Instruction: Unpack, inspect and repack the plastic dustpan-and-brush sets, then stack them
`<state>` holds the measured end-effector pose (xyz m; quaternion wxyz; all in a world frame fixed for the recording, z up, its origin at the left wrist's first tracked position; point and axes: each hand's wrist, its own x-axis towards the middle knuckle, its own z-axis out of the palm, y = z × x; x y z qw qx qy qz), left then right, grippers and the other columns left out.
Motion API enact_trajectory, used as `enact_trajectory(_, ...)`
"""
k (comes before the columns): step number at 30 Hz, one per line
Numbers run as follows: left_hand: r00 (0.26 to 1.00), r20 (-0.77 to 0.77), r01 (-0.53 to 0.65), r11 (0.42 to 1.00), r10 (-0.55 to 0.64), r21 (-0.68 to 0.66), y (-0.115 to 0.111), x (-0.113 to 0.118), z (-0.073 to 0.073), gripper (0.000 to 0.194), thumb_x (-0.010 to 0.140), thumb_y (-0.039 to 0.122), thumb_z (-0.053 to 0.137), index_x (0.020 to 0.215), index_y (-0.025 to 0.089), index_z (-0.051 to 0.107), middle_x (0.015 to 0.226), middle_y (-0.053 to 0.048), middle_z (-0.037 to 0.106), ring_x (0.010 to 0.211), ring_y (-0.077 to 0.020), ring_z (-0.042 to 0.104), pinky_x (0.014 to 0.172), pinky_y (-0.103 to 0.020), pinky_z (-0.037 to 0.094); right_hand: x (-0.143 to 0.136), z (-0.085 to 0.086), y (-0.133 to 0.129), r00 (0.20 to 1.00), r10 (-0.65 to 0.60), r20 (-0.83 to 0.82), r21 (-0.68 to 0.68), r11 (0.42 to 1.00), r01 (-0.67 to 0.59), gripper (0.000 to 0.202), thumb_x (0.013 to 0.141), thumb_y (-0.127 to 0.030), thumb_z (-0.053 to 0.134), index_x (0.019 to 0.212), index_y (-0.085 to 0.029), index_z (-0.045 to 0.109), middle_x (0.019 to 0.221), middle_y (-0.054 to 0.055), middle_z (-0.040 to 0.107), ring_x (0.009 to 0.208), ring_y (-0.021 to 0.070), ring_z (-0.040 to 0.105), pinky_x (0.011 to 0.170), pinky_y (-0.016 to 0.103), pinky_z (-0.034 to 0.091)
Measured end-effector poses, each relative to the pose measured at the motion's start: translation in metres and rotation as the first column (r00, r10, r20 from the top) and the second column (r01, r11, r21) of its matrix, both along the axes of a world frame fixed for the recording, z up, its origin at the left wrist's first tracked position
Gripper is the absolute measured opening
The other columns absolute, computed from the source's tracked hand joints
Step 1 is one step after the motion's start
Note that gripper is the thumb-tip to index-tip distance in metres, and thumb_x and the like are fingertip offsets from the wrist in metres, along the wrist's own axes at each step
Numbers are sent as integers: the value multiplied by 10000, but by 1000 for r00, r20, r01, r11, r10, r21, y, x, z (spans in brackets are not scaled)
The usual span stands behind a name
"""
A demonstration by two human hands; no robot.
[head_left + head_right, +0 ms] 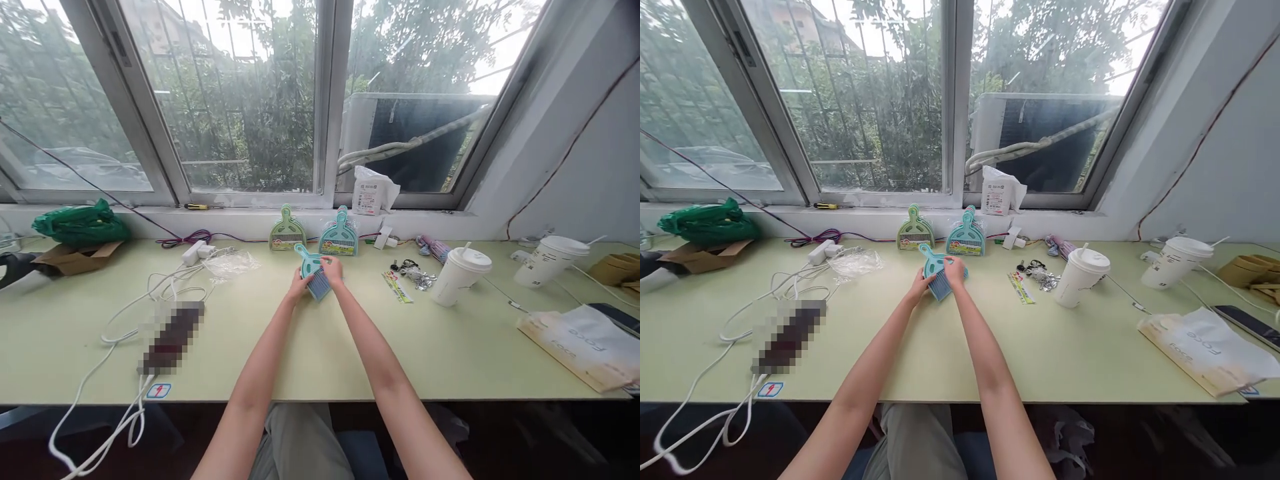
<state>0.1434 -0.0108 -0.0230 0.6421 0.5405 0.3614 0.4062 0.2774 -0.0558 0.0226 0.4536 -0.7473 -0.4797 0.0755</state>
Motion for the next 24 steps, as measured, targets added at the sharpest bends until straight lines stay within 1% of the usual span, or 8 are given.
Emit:
enact_trajectory(2,991,87,-96,992,103,-84,5,-3,-3,501,706,200,719,1135,194,460,1037,-81,616,902,-178,621,788,-297,513,29,-5,-20,984,-175,22,6,985,175,439,875,-207,335,1248,-129,554,1342,173,498,1190,236,506,995,407,376)
enact_trajectory(4,972,178,-123,979,152,-166,10,-9,-6,418,718,206,709,1068,183,483,1013,-81,618,873,-166,624,781,-297,520,64,-19,-46,882,-465,70,-26,883,468,512,847,-150,358,1350,-110,446,1477,206,304,1353,296,298,1059,560,230)
enact_trajectory(6,951,251,-123,967,179,-223,14,-16,-8,352,739,231,690,1026,191,490,991,-74,619,842,-157,626,768,-301,527,93,-37,-70,810,-570,138,-143,798,586,554,834,-169,416,1382,-86,398,1494,242,242,1402,346,143,1032,682,76)
enact_trajectory(9,931,279,-165,955,233,-247,15,-22,-7,329,747,230,669,1012,225,474,992,-49,609,815,-147,623,743,-298,531,109,-60,-84,884,-427,190,-235,855,463,452,848,-140,380,1266,-185,546,1443,155,397,1391,305,216,1019,701,-39)
enact_trajectory(11,935,267,-169,955,233,-242,14,-24,-7,331,739,214,662,1009,240,473,995,-36,603,810,-144,620,727,-289,530,101,-67,-80,956,-210,205,-240,936,257,441,845,-86,344,1094,-276,654,1365,54,514,1354,254,315,1016,697,-86)
enact_trajectory(14,952,245,-129,965,185,-228,10,-26,-7,352,718,211,669,1014,245,482,1015,-32,602,827,-150,619,713,-281,529,76,-69,-68,966,3,259,-197,979,50,402,864,-112,369,915,-323,707,1304,-12,571,1316,231,376,1012,683,-136)
enact_trajectory(19,978,160,-99,972,135,-213,6,-28,-7,418,705,275,693,1055,259,466,1071,-39,593,874,-166,615,724,-290,527,54,-68,-61,959,-11,282,-216,973,75,364,889,-315,468,1234,-266,569,1418,84,451,1335,255,346,1046,650,-102)
enact_trajectory(24,988,104,-92,975,115,-204,3,-27,-5,377,750,317,656,1054,261,440,1045,-32,590,862,-161,614,724,-290,531,63,-66,-64,997,-4,80,-213,977,21,287,831,-329,567,1084,-234,665,1349,74,531,1333,258,362,1094,598,-22)
